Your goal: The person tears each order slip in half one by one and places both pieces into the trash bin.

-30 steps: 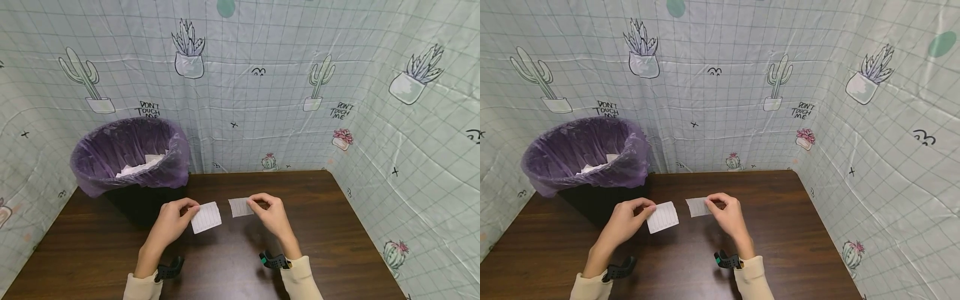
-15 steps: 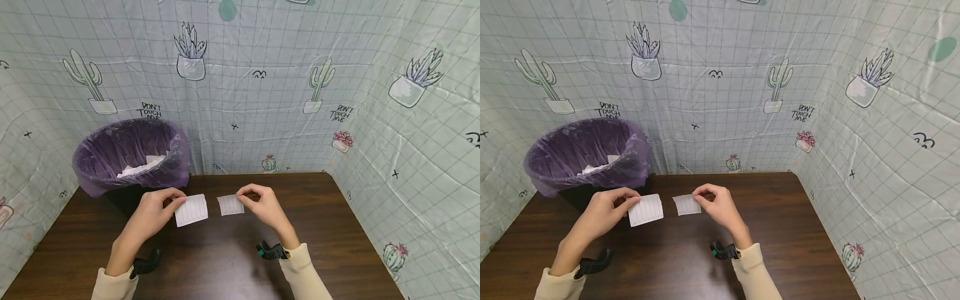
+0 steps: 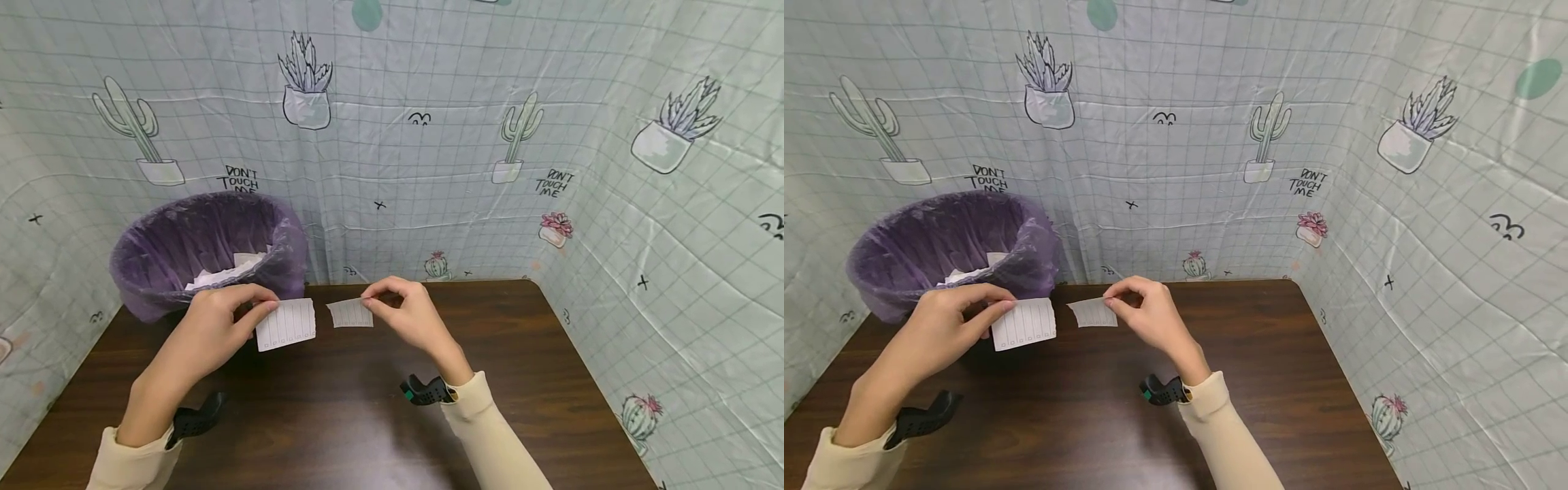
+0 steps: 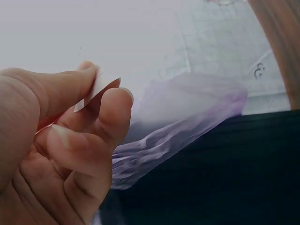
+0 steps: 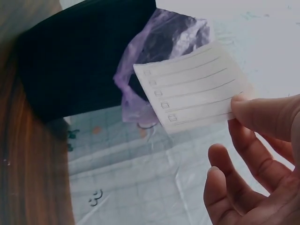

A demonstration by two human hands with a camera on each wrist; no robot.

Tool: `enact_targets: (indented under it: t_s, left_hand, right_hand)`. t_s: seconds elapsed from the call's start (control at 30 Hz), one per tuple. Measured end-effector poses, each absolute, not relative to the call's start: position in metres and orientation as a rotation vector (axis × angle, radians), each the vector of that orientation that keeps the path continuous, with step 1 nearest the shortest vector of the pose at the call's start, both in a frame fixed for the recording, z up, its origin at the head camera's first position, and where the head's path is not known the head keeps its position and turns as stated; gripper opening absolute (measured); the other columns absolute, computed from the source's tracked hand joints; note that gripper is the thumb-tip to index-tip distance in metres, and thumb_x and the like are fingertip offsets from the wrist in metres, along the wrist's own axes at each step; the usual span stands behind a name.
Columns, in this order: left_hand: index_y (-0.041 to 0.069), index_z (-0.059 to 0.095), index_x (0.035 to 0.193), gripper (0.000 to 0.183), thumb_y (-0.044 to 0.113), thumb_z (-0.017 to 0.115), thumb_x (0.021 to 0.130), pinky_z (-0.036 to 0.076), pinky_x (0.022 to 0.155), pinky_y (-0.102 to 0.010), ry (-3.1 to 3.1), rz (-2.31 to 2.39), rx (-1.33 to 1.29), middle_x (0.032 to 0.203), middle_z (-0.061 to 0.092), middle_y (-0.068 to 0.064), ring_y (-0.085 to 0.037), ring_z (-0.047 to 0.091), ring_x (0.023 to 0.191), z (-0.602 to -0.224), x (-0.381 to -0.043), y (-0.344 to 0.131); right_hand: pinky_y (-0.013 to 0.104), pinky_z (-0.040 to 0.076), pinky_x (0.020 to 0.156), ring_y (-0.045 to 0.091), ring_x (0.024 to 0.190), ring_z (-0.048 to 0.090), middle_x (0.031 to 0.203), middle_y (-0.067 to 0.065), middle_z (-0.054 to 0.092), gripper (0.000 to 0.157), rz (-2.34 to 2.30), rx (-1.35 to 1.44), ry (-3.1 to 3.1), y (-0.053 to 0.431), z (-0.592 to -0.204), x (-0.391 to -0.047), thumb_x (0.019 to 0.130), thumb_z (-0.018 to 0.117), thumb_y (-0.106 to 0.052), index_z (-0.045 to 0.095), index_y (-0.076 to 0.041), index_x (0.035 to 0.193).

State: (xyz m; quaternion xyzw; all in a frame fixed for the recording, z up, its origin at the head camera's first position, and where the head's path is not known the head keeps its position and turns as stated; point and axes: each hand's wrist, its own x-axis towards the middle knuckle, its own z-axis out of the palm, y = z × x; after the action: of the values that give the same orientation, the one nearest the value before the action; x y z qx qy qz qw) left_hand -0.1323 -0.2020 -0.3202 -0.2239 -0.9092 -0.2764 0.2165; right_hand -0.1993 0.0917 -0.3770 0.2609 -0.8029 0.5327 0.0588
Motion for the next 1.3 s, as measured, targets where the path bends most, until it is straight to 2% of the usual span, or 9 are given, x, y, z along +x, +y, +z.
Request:
enact_targets:
  t_s: [0.2, 0.33, 0.47, 0.67, 0.93, 1.17, 1.3]
  left_hand:
    - [0.012, 0.079, 0.096, 0.012, 0.004, 0.08, 0.087, 0.047, 0.062, -0.026, -2.464, -0.653, -0.64, 0.086, 0.076, 0.003, -0.002, 0.053, 0.067, -0.308, -0.129, -0.213]
    - [0.011, 0.079, 0.096, 0.015, 0.002, 0.082, 0.084, 0.043, 0.063, -0.019, -2.429, -0.604, -0.616, 0.088, 0.076, 0.0, -0.004, 0.054, 0.067, -0.3, -0.13, -0.221]
    - [0.008, 0.079, 0.095, 0.019, -0.002, 0.084, 0.08, 0.038, 0.06, -0.013, -2.386, -0.578, -0.633, 0.084, 0.075, -0.001, -0.002, 0.051, 0.063, -0.292, -0.131, -0.227]
    - [0.008, 0.078, 0.092, 0.025, -0.006, 0.086, 0.074, 0.037, 0.056, -0.014, -2.311, -0.529, -0.684, 0.079, 0.072, 0.001, -0.002, 0.05, 0.061, -0.28, -0.135, -0.238]
    - [0.009, 0.077, 0.09, 0.014, -0.001, 0.082, 0.081, 0.035, 0.052, -0.015, -2.289, -0.457, -0.669, 0.075, 0.068, 0.002, 0.002, 0.046, 0.059, -0.262, -0.135, -0.251]
    - [0.004, 0.076, 0.091, 0.009, 0.005, 0.082, 0.085, 0.034, 0.05, -0.015, -2.304, -0.394, -0.625, 0.076, 0.071, -0.004, 0.002, 0.046, 0.058, -0.248, -0.134, -0.26]
    - [0.002, 0.076, 0.093, 0.011, 0.005, 0.082, 0.085, 0.034, 0.051, -0.014, -2.319, -0.365, -0.587, 0.076, 0.071, -0.006, 0.002, 0.047, 0.058, -0.244, -0.132, -0.265]
  right_hand:
    - [0.024, 0.046, 0.061, 0.016, 0.064, 0.056, 0.092, -0.004, 0.075, 0.006, 1.609, 0.807, -2.444, 0.08, -0.363, -0.204, 0.093, 0.076, -0.013, 0.078, -0.017, 0.096]
    - [0.023, 0.049, 0.065, 0.017, 0.071, 0.062, 0.091, -0.004, 0.076, 0.004, 1.587, 0.848, -2.419, 0.073, -0.354, -0.208, 0.093, 0.076, -0.012, 0.078, -0.015, 0.095]
    - [0.026, 0.053, 0.069, 0.012, 0.077, 0.065, 0.092, -0.004, 0.076, 0.004, 1.563, 0.886, -2.404, 0.065, -0.342, -0.212, 0.093, 0.075, -0.012, 0.078, -0.015, 0.094]
    - [0.031, 0.056, 0.076, 0.009, 0.083, 0.065, 0.093, -0.004, 0.076, 0.003, 1.541, 0.946, -2.392, 0.053, -0.322, -0.214, 0.095, 0.074, -0.014, 0.077, -0.014, 0.095]
    - [0.037, 0.057, 0.079, 0.007, 0.087, 0.065, 0.094, -0.002, 0.075, 0.005, 1.54, 0.999, -2.39, 0.033, -0.3, -0.218, 0.098, 0.071, -0.015, 0.076, -0.013, 0.097]
    - [0.024, 0.055, 0.078, 0.008, 0.088, 0.065, 0.098, 0.0, 0.075, 0.007, 1.548, 1.03, -2.381, 0.017, -0.282, -0.222, 0.099, 0.069, -0.015, 0.075, -0.011, 0.101]
    - [0.022, 0.055, 0.079, 0.009, 0.085, 0.064, 0.098, 0.001, 0.075, 0.007, 1.554, 1.045, -2.365, 0.009, -0.275, -0.224, 0.099, 0.069, -0.015, 0.074, -0.01, 0.101]
